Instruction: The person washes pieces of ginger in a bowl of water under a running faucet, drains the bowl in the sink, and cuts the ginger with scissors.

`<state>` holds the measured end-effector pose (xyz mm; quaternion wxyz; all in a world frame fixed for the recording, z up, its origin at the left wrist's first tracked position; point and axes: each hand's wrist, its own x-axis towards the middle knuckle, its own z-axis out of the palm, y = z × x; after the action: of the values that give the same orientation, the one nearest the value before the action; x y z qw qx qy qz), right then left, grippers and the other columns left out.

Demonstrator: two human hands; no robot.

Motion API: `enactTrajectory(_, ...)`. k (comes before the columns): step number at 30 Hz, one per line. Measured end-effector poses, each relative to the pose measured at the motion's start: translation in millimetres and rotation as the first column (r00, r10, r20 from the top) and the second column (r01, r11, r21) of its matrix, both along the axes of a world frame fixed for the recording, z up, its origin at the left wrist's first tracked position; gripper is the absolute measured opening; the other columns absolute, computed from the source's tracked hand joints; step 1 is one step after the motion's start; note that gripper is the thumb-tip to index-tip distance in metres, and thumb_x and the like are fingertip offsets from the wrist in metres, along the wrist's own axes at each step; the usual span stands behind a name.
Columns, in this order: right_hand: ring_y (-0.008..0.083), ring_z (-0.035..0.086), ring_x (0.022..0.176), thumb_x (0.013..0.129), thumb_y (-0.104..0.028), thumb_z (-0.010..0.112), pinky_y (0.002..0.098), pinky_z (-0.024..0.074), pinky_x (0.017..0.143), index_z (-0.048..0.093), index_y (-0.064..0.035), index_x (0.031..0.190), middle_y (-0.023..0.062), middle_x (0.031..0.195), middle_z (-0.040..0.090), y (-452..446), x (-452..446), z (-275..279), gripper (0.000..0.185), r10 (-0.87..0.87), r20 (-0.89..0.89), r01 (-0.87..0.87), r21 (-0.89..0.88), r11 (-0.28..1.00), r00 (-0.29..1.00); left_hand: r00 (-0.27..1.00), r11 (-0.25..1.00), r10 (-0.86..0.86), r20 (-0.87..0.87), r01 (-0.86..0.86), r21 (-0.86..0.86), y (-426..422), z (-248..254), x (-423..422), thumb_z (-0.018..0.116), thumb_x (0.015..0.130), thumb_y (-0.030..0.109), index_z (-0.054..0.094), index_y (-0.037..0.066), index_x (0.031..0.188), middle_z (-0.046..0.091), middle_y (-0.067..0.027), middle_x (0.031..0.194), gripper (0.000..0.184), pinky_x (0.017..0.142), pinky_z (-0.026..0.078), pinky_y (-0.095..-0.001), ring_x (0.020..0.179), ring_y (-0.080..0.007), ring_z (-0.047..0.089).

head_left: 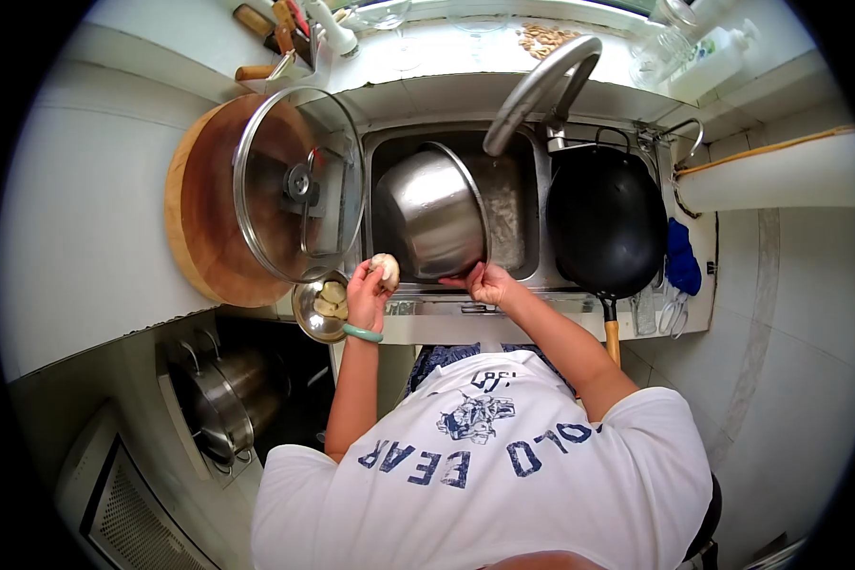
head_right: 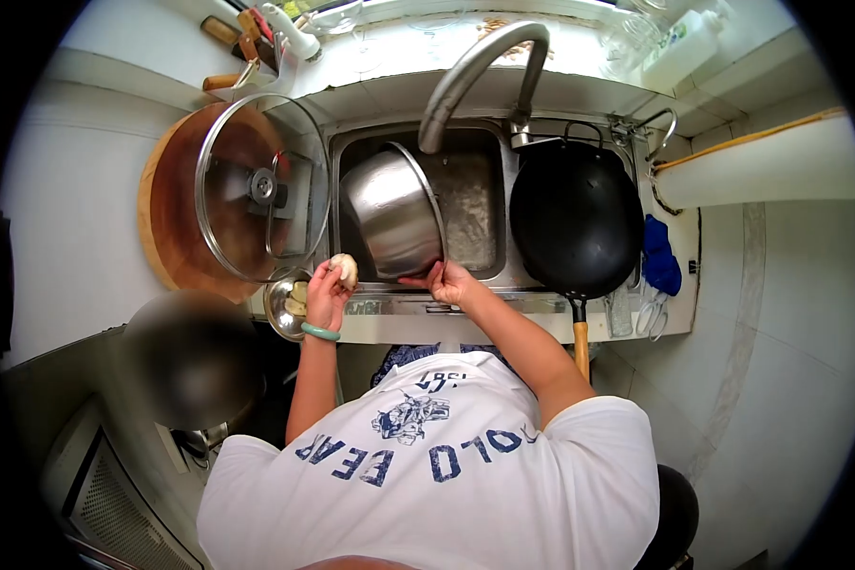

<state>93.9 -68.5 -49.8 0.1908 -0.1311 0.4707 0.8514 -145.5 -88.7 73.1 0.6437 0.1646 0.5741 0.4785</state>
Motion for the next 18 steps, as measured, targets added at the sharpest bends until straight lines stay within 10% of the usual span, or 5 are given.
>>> enactTrajectory(4, 0.0120, 0.059, 0.050, 0.091, -0.016, 0.045, 0.0183, 0.0542, 0.044, 0.033, 0.0001, 0.131, 0.0354, 0.129, 0.032, -1, 1, 3, 0.044, -0.002, 0.008, 0.003, -0.029, 1.000, 1.000, 0.998, 1.000, 0.016, -0.060, -0.014, 0.022, -1, 18, 6, 0.047, 0.086, 0.014, 0.048, 0.011, 0.111, 0.059, -0.0081, 0.097, 0.026, 0.070, 0.051, -0.0320, 0.083, -0.0170, 0.058)
enactTrajectory(10, 0.0164, 0.058, 0.048, 0.079, -0.001, 0.049, 0.0214, 0.0538, 0.041, 0.054, 0.0099, 0.087, 0.0202, 0.081, 0.058, 13, 19, -17, 0.014, -0.094, 0.498, -0.168, 0.456, 0.874, 0.862, 0.962, 0.984, -0.178, -0.209, 0.174, -0.037, 4, 11, 3, 0.028, 0.093, 0.050, 0.061, 0.006, 0.094, 0.061, -0.0021, 0.072, 0.055, 0.052, 0.043, -0.0195, 0.061, -0.0085, 0.056)
enactTrajectory(12, 0.0202, 0.060, 0.052, 0.072, 0.001, 0.051, 0.0263, 0.0540, 0.043, 0.055, 0.0108, 0.081, 0.0130, 0.070, 0.058, 16, 18, 35, 0.013, -0.187, 0.938, -0.557, 0.327, 0.764, 0.293, 0.907, 0.939, -0.342, -0.244, 0.322, -0.118, 4, -8, -3, 0.030, 0.086, 0.066, 0.064, 0.005, 0.080, 0.057, -0.0007, 0.061, 0.071, 0.045, 0.037, -0.0203, 0.051, -0.0070, 0.051)
enactTrajectory(14, 0.0254, 0.064, 0.060, 0.073, -0.001, 0.053, 0.0332, 0.0553, 0.045, 0.056, 0.0124, 0.087, 0.0166, 0.077, 0.061, 19, 21, 73, 0.020, -0.326, 0.945, -0.759, 0.234, 0.608, 0.031, 0.819, 0.895, -0.440, -0.369, 0.366, -0.255, 7, -25, -2, 0.036, 0.082, 0.069, 0.064, 0.002, 0.077, 0.056, -0.0008, 0.061, 0.073, 0.045, 0.035, -0.0222, 0.049, -0.0080, 0.047)
enactTrajectory(18, 0.0253, 0.064, 0.063, 0.073, -0.002, 0.054, 0.0345, 0.0562, 0.047, 0.056, 0.0137, 0.089, 0.0188, 0.081, 0.062, 27, 34, 66, 0.023, -0.430, 0.903, -0.775, 0.289, 0.562, 0.025, 0.843, 0.799, -0.535, -0.053, 0.484, -0.357, 14, -31, 12, 0.049, 0.077, 0.068, 0.060, 0.003, 0.076, 0.056, -0.0043, 0.060, 0.065, 0.043, 0.037, -0.0267, 0.047, -0.0110, 0.047)
